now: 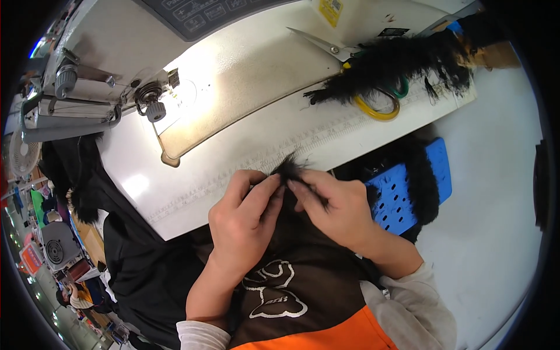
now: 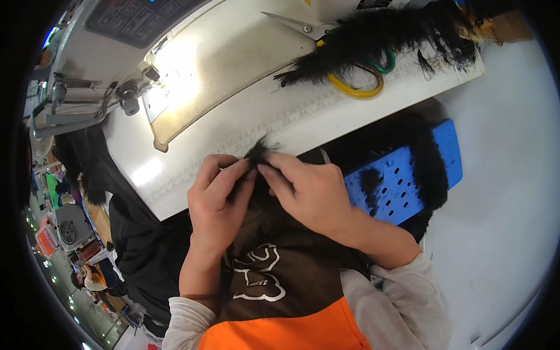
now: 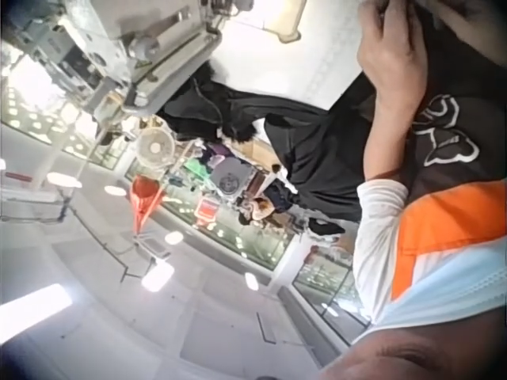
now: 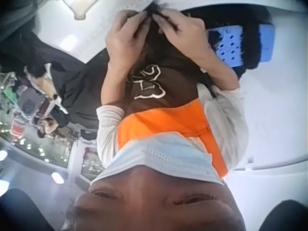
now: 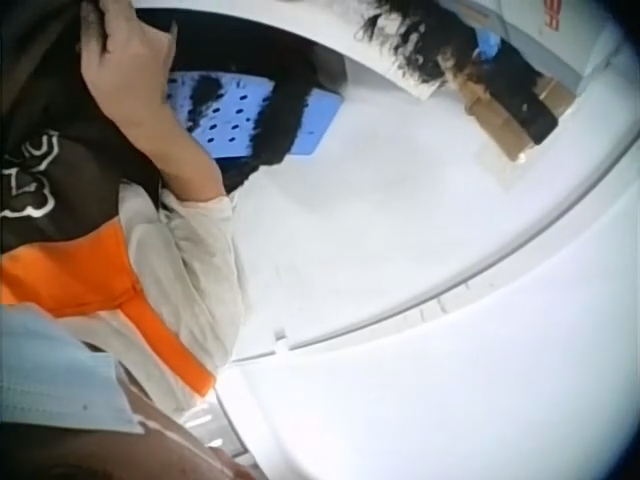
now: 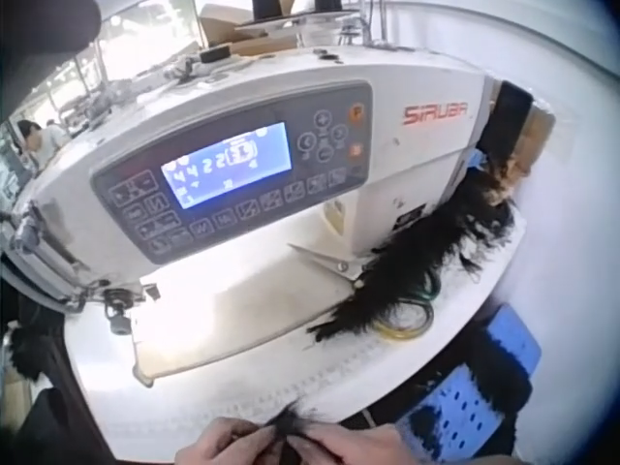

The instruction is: Sewing and trimming black fur onto a garment using an industrial sewing machine.

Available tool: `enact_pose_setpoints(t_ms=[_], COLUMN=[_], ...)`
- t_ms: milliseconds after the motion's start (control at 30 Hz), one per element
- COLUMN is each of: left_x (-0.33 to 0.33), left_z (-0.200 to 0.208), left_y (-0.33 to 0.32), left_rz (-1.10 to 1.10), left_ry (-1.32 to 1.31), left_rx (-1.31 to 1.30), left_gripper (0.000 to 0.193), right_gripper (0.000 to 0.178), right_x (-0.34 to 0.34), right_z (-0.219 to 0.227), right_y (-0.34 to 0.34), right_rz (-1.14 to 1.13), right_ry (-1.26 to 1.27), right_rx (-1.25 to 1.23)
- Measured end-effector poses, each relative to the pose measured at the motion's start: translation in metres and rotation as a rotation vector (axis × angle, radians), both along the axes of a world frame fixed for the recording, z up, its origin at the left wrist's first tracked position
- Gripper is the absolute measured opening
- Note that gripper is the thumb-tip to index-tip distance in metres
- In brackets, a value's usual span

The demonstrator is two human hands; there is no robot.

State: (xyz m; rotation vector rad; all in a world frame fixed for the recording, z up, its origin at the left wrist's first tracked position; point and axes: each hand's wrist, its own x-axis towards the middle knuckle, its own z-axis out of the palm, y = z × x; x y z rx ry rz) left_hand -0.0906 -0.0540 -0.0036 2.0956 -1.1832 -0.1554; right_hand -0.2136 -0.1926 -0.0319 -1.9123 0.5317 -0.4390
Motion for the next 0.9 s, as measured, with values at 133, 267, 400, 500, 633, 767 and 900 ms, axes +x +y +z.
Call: enact_pose_setpoints(t_ms=[133, 267, 400, 500, 633, 767, 900], left_x=[0.002, 0.003, 0.012, 0.015, 0.015, 0.018, 0.017], left_z=[0.001, 0.003, 0.002, 0.000, -0.002, 0.000, 0.001], left_y=[0.002, -0.004, -0.011, -0.012, 0.000, -0.001, -0.009], left_rz=[0.022, 0.042, 0.056, 0.082, 0.111, 0.097, 0.038], left_ry=[0.075, 0.105, 0.109, 0.094, 0.079, 0.071, 0.062], left_rx=[0.014, 0.018, 0.024, 0.019, 0.037, 0.048, 0.040], left_gripper=[0.026, 0.026, 0.026, 0.026, 0.026, 0.026, 0.027], right_gripper=[0.056, 0.078, 0.081, 0.079, 0.091, 0.080, 0.081], right_x=[-0.019, -0.023, -0.004, 0.004, 0.005, 0.004, -0.002], right_z=[-0.007, -0.010, -0.005, -0.005, -0.003, -0.008, -0.004], right_y=[0.011, 0.022, 0.011, 0.014, 0.021, 0.024, 0.015], right_rz=[0.143, 0.192, 0.183, 0.193, 0.265, 0.227, 0.237], right_ry=[0.050, 0.024, 0.057, 0.095, 0.125, 0.086, 0.116], right_rx=[-0.120, -0.213, -0.401, -0.521, -0.475, -0.501, -0.510])
